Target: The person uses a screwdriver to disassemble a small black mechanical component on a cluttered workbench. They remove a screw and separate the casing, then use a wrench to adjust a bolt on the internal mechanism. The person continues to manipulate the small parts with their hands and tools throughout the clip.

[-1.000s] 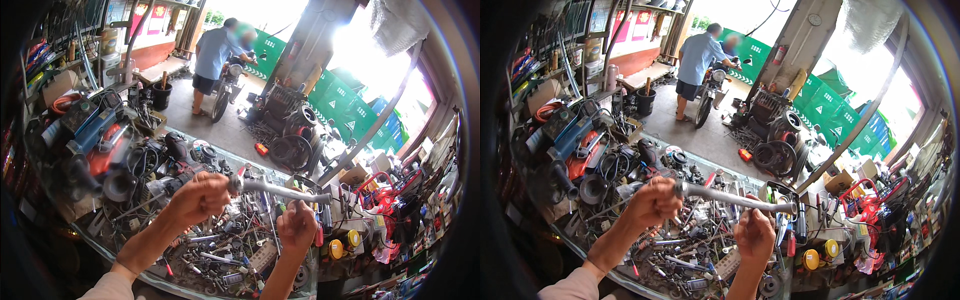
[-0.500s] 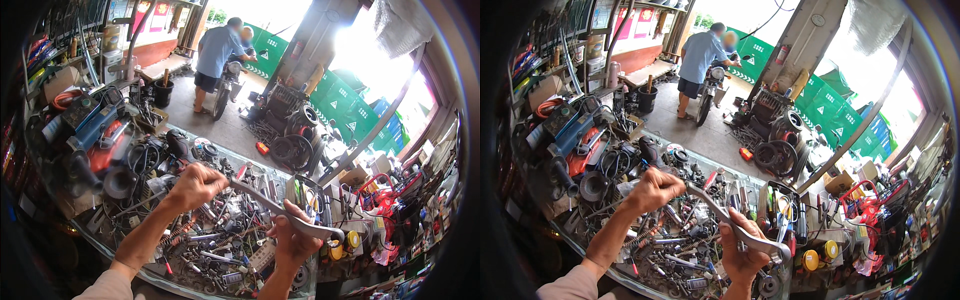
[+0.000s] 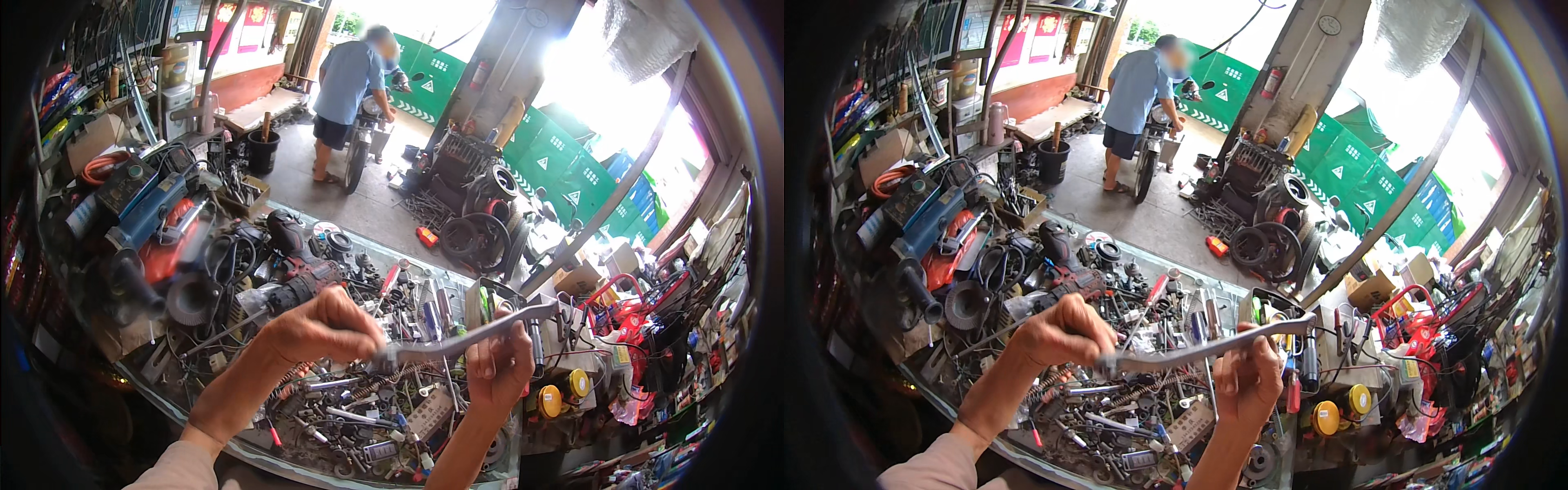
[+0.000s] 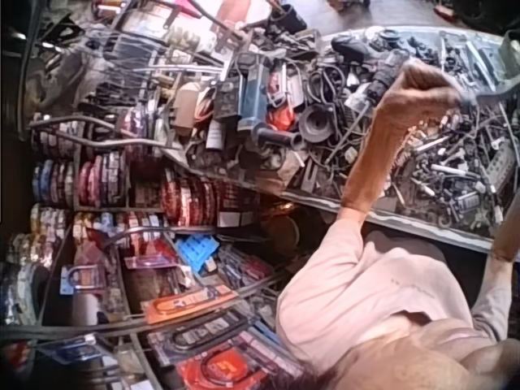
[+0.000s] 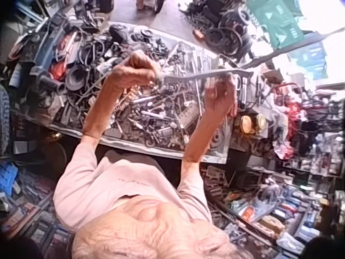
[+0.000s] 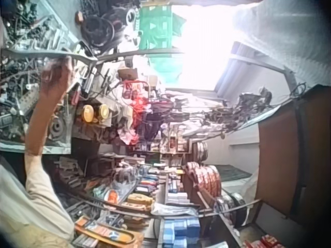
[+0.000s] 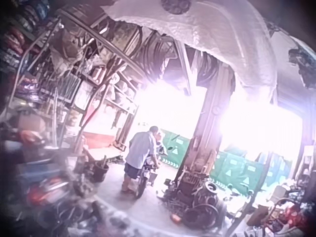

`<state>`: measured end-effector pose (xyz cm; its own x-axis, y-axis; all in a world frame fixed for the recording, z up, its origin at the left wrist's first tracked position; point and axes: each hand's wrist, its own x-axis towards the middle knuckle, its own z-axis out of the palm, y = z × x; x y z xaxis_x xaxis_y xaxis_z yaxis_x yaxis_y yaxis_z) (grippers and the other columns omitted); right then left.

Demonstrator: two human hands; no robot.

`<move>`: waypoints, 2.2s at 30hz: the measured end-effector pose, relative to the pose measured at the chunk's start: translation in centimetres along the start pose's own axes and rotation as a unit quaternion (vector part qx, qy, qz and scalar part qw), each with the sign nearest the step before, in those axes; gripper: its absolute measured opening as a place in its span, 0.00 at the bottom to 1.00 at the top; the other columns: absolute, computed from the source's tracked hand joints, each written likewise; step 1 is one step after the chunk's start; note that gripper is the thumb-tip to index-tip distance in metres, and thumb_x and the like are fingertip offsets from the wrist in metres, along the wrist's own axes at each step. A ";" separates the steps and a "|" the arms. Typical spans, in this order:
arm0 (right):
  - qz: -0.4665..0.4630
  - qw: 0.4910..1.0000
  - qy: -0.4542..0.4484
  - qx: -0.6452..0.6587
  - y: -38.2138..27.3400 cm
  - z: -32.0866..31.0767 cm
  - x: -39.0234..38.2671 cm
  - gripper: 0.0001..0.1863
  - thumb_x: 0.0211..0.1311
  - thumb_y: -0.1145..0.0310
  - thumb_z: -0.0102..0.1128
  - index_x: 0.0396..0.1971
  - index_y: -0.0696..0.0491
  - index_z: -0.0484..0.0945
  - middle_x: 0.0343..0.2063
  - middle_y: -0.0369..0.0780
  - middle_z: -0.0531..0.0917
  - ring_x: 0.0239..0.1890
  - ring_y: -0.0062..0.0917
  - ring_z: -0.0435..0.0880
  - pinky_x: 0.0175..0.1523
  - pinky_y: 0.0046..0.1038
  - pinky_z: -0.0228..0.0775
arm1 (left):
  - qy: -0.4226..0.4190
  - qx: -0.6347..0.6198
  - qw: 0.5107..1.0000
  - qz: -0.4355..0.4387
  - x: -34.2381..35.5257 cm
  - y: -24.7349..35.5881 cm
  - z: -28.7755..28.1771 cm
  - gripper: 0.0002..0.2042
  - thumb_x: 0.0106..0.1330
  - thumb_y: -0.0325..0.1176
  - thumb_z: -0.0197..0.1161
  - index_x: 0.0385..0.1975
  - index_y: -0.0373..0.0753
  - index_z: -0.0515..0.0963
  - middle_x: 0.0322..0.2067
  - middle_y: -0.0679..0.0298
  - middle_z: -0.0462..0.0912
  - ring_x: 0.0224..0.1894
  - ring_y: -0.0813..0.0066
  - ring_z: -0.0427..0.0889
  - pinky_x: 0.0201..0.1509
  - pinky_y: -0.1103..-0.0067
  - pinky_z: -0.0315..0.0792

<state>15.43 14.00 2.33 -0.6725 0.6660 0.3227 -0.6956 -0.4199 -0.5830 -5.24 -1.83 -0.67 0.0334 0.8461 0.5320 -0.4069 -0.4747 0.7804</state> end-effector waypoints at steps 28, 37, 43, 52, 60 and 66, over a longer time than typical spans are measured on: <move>-0.082 0.895 0.125 -0.419 -1.9 5.2 -4.5 0.14 0.40 0.71 0.76 0.25 0.63 0.81 0.14 0.39 0.80 0.11 0.15 0.74 0.15 0.15 0.62 | -0.100 0.373 0.910 -0.150 -0.1 -2.1 -0.8 0.09 0.61 0.32 0.64 0.34 0.33 0.83 0.21 0.60 0.81 0.22 0.77 0.75 0.25 0.77 0.67; 0.061 0.995 0.056 -0.058 -1.9 -2.0 0.3 0.16 0.69 0.65 0.50 0.31 0.63 0.78 0.06 0.34 0.71 0.04 0.15 0.60 0.12 0.19 0.51 | -0.121 0.138 0.982 -0.043 0.7 0.2 0.9 0.09 0.60 0.28 0.66 0.34 0.26 0.82 0.23 0.57 0.82 0.23 0.79 0.75 0.24 0.81 0.66; 0.154 0.980 0.127 -0.016 1.3 -3.2 1.9 0.14 0.70 0.64 0.48 0.36 0.59 0.77 0.09 0.32 0.70 0.07 0.15 0.60 0.16 0.21 0.51 | 0.193 -0.128 0.973 -0.017 0.7 0.3 1.3 0.12 0.70 0.36 0.56 0.35 0.32 0.79 0.13 0.78 0.56 0.14 0.89 0.51 0.15 0.87 0.44; 0.026 0.962 0.102 -0.251 1.7 1.3 0.3 0.14 0.62 0.71 0.58 0.44 0.64 0.75 0.23 0.43 0.83 0.13 0.18 0.75 0.16 0.16 0.62 | 0.429 -0.149 0.890 -0.038 0.6 -0.7 -1.6 0.09 0.65 0.35 0.62 0.31 0.34 0.80 0.12 0.78 0.58 0.13 0.91 0.53 0.13 0.88 0.43; -0.095 0.890 0.080 -0.438 2.4 5.6 -2.7 0.15 0.58 0.70 0.66 0.42 0.62 0.78 0.25 0.42 0.85 0.19 0.14 0.79 0.23 0.15 0.68 | 0.502 -0.025 0.864 -0.018 1.2 -2.9 -1.1 0.07 0.63 0.32 0.64 0.27 0.36 0.81 0.11 0.80 0.60 0.11 0.93 0.53 0.13 0.87 0.43; -0.151 0.860 0.053 -0.484 2.7 5.7 -3.8 0.14 0.57 0.71 0.67 0.40 0.62 0.79 0.26 0.43 0.84 0.19 0.16 0.80 0.22 0.17 0.69 | 0.456 -0.053 0.888 -0.040 1.3 -2.9 -0.6 0.08 0.64 0.34 0.64 0.28 0.37 0.81 0.12 0.80 0.61 0.11 0.93 0.53 0.13 0.87 0.43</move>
<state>14.67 6.84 3.83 -0.4362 0.7287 0.5280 -0.2634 0.4576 -0.8492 -4.59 0.79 -2.50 -0.6671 0.7434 -0.0484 -0.5213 -0.4194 0.7432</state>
